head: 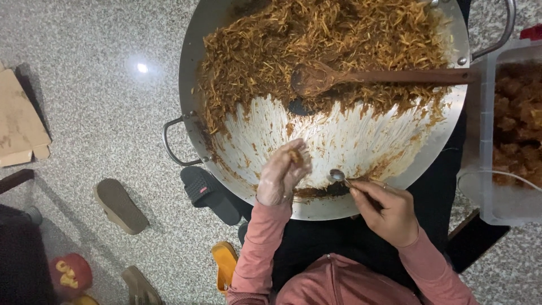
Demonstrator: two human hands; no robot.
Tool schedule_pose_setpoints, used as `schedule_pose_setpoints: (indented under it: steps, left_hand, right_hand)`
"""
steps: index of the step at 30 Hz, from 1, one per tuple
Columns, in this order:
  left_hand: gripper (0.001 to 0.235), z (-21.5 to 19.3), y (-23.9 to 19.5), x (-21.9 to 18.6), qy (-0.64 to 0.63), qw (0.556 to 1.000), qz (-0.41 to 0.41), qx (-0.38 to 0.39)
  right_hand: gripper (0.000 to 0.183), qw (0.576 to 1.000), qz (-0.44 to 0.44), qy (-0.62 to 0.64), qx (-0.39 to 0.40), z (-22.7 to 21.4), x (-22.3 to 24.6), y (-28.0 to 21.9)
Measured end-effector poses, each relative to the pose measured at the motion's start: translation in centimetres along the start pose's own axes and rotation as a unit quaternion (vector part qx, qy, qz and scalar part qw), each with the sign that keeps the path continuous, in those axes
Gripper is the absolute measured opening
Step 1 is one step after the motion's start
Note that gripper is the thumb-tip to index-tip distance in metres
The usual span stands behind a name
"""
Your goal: Shaping a shredded food mixture into small balls using a spoon and hands while sitting on the floor.
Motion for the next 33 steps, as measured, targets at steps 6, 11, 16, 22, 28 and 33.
schedule_pose_setpoints:
  steps: [6,11,16,22,28,33]
  left_hand:
    - [0.039,-2.3,-0.6,1.2,-0.027,0.992,-0.105,-0.069]
    - [0.028,-1.4,-1.2,0.7,-0.025,0.967,-0.126,-0.219]
    - [0.041,-1.8,-1.1,1.3,-0.019,0.983,-0.079,-0.163]
    - [0.073,-3.3,-0.8,1.9,-0.048,0.985,-0.074,-0.147]
    - [0.055,-0.4,-0.7,-0.9,0.059,0.984,-0.122,-0.119]
    - [0.035,4.2,-0.4,-2.0,0.135,0.951,-0.181,-0.211]
  right_hand:
    - [0.014,1.0,-0.003,0.008,0.007,0.0,0.1,0.0]
    - [0.013,1.0,-0.002,0.009,0.022,0.1,-0.1,0.0]
    - [0.014,1.0,0.002,0.016,0.021,0.1,0.0,0.0]
    - [0.013,1.0,-0.003,0.01,0.017,0.1,-0.6,-0.1]
    - [0.012,0.999,0.035,0.018,0.014,-0.3,0.4,0.6]
    - [0.013,0.998,0.054,-0.041,0.004,-0.2,0.1,0.6]
Point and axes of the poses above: each hand's wrist, its own y-axis towards the middle knuckle, its own z-axis out of the palm, x = y × z, the point moved 4 cm from there along y, towards the middle knuckle, and after that the axes turned 8 degrees about -x, right-handed, at the moved point
